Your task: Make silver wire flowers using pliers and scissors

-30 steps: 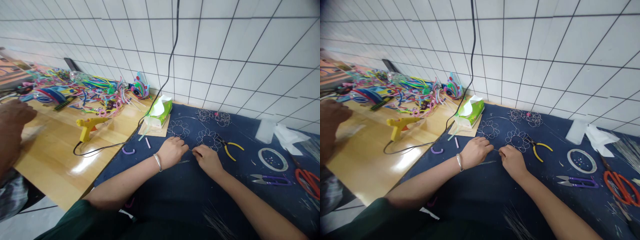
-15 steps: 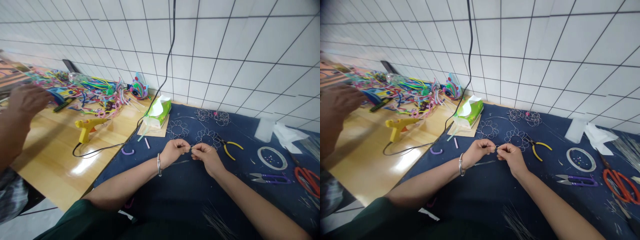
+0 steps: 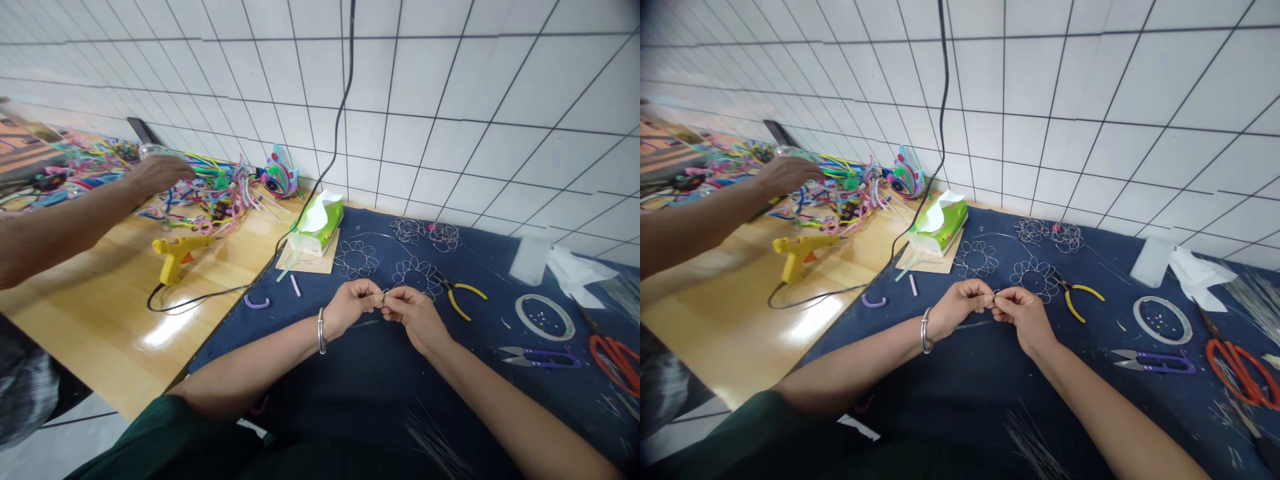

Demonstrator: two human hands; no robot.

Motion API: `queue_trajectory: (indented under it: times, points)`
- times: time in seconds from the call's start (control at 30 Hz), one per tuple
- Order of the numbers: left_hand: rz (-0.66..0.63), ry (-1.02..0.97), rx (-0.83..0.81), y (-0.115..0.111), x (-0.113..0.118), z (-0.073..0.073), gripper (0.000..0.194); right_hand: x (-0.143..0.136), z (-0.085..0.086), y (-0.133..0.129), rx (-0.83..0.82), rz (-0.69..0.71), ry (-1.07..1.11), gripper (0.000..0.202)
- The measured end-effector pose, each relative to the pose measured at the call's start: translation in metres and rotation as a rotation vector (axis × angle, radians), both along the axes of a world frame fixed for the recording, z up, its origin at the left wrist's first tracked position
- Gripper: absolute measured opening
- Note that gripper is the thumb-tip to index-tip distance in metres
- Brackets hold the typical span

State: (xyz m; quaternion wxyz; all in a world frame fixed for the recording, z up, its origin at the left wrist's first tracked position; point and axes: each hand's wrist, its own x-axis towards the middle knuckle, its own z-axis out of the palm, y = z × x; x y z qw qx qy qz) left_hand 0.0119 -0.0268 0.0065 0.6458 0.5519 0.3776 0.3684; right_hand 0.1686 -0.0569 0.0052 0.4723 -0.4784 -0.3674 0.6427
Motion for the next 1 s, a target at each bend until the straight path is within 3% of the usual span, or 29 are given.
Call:
queue_trajectory:
  times: [0.27, 0.6, 1.0]
  points:
    - [-0.033, -0.034, -0.028, 0.001, -0.001, -0.001, 0.017, 0.0, 0.001, -0.001, -0.001, -0.005, 0.025, 0.017]
    - [-0.266, -0.011, -0.202, 0.015, -0.016, 0.008, 0.023, 0.005, 0.005, 0.003, -0.056, 0.09, 0.002, 0.02]
    - [-0.249, 0.008, -0.186, 0.014, -0.016, 0.005, 0.022, 0.001, 0.009, -0.001, 0.013, 0.118, -0.017, 0.014]
